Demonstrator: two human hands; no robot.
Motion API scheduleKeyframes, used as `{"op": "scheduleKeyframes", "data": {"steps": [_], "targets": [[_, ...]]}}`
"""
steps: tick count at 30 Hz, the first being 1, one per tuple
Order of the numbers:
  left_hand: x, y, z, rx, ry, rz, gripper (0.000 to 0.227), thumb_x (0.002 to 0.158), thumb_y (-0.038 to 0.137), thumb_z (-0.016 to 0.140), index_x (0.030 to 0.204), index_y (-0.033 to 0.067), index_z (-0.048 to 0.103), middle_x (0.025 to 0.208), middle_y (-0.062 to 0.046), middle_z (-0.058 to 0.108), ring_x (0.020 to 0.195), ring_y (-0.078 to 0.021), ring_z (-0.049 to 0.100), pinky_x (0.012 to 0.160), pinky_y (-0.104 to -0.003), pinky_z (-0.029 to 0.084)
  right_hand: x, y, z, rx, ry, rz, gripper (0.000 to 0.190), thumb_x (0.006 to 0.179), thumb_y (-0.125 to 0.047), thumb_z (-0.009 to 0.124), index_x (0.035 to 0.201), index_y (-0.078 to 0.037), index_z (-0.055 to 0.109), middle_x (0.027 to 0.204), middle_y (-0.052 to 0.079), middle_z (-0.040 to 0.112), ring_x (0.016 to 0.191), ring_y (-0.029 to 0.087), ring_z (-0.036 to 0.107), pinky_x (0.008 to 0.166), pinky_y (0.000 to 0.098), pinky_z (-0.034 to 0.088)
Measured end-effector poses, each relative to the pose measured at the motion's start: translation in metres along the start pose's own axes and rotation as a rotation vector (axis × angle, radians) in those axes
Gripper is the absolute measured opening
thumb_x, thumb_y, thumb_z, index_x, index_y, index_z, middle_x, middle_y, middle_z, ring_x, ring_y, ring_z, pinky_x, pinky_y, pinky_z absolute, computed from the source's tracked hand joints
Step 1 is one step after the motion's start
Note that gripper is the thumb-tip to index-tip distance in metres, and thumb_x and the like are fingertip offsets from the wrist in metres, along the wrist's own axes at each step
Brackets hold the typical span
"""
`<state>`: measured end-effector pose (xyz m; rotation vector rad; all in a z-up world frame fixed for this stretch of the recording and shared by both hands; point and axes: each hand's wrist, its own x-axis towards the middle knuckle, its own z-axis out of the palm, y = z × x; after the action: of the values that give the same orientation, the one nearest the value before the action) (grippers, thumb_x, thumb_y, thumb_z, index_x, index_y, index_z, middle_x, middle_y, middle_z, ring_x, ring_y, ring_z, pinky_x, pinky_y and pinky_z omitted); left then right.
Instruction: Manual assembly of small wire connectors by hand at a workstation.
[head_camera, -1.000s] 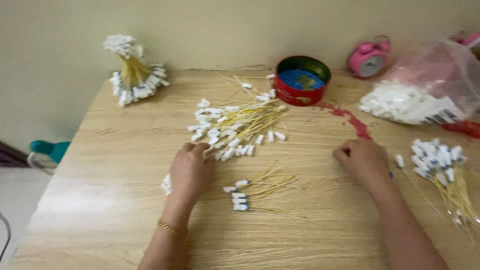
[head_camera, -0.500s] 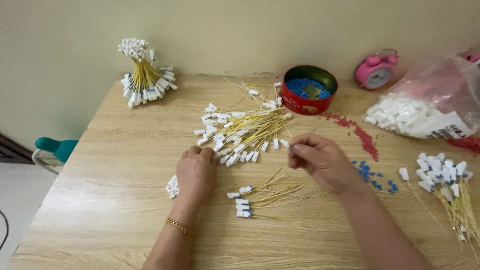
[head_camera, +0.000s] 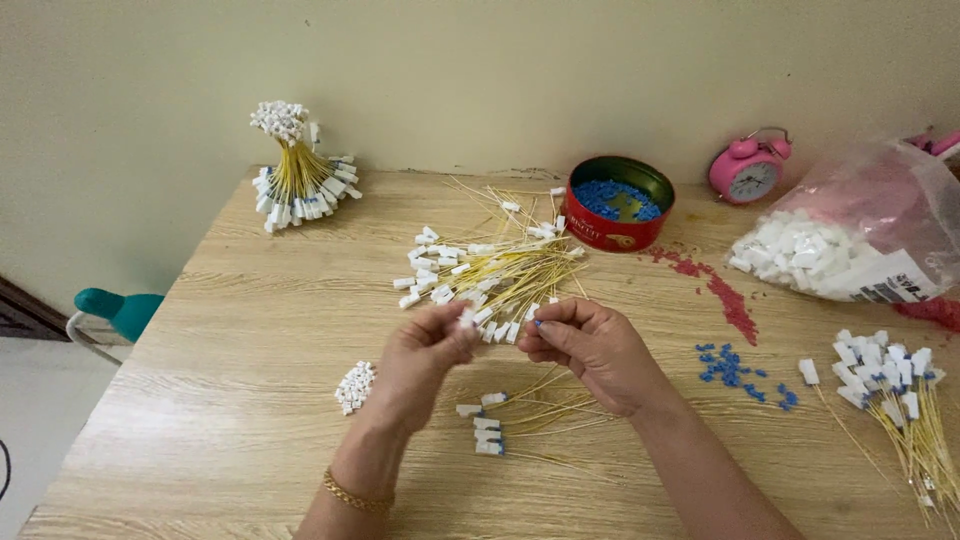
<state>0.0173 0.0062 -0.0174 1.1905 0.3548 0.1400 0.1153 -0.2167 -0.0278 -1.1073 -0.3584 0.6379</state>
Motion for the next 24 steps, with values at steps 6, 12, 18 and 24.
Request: {"op": "scheduleKeyframes", "data": {"steps": [6, 12, 18, 24], "targets": [[-0.005, -0.036, 0.023, 0.009, -0.132, 0.097, 0.032, 0.087, 0.002, 0.075, 0.119, -0.0007, 0.073, 0.099, -0.007, 0.078, 0.085, -0.011, 0.068, 0.074, -0.026, 0.056, -0.007, -0.001, 0.019, -0.405, 0.069, -0.15, 0.017, 0.096, -0.006, 0.068, 0.11, 0.002, 0.073, 0.096, 0.011, 0.076, 0.088, 0.015, 0.069, 0.081, 0.0303, 0.059], [-0.009, -0.042, 0.03, 0.001, -0.131, 0.121, 0.028, 0.088, 0.001, 0.076, 0.115, -0.0001, 0.074, 0.099, -0.006, 0.077, 0.087, -0.0097, 0.069, 0.075, -0.025, 0.058, -0.01, 0.003, 0.029, -0.583, 0.067, -0.326, 0.012, 0.097, -0.009, 0.068, 0.106, -0.002, 0.072, 0.101, 0.003, 0.074, 0.093, 0.009, 0.068, 0.082, 0.0261, 0.059], [-0.009, -0.047, 0.033, -0.009, -0.114, 0.173, 0.026, 0.088, 0.001, 0.075, 0.114, 0.0004, 0.074, 0.099, -0.005, 0.076, 0.088, -0.0088, 0.069, 0.078, -0.024, 0.059, -0.01, 0.014, 0.03, -0.468, 0.077, -0.309, 0.013, 0.099, -0.008, 0.067, 0.108, -0.002, 0.074, 0.102, 0.004, 0.074, 0.092, 0.011, 0.067, 0.082, 0.0262, 0.058], [-0.012, -0.041, 0.033, 0.044, -0.083, 0.203, 0.024, 0.089, 0.003, 0.075, 0.113, 0.0005, 0.074, 0.097, -0.005, 0.076, 0.086, -0.0087, 0.07, 0.076, -0.025, 0.061, -0.015, 0.01, 0.039, -0.67, 0.058, -0.388, 0.021, 0.101, -0.007, 0.062, 0.118, -0.005, 0.074, 0.103, 0.003, 0.071, 0.095, 0.011, 0.067, 0.082, 0.0254, 0.057]]}}
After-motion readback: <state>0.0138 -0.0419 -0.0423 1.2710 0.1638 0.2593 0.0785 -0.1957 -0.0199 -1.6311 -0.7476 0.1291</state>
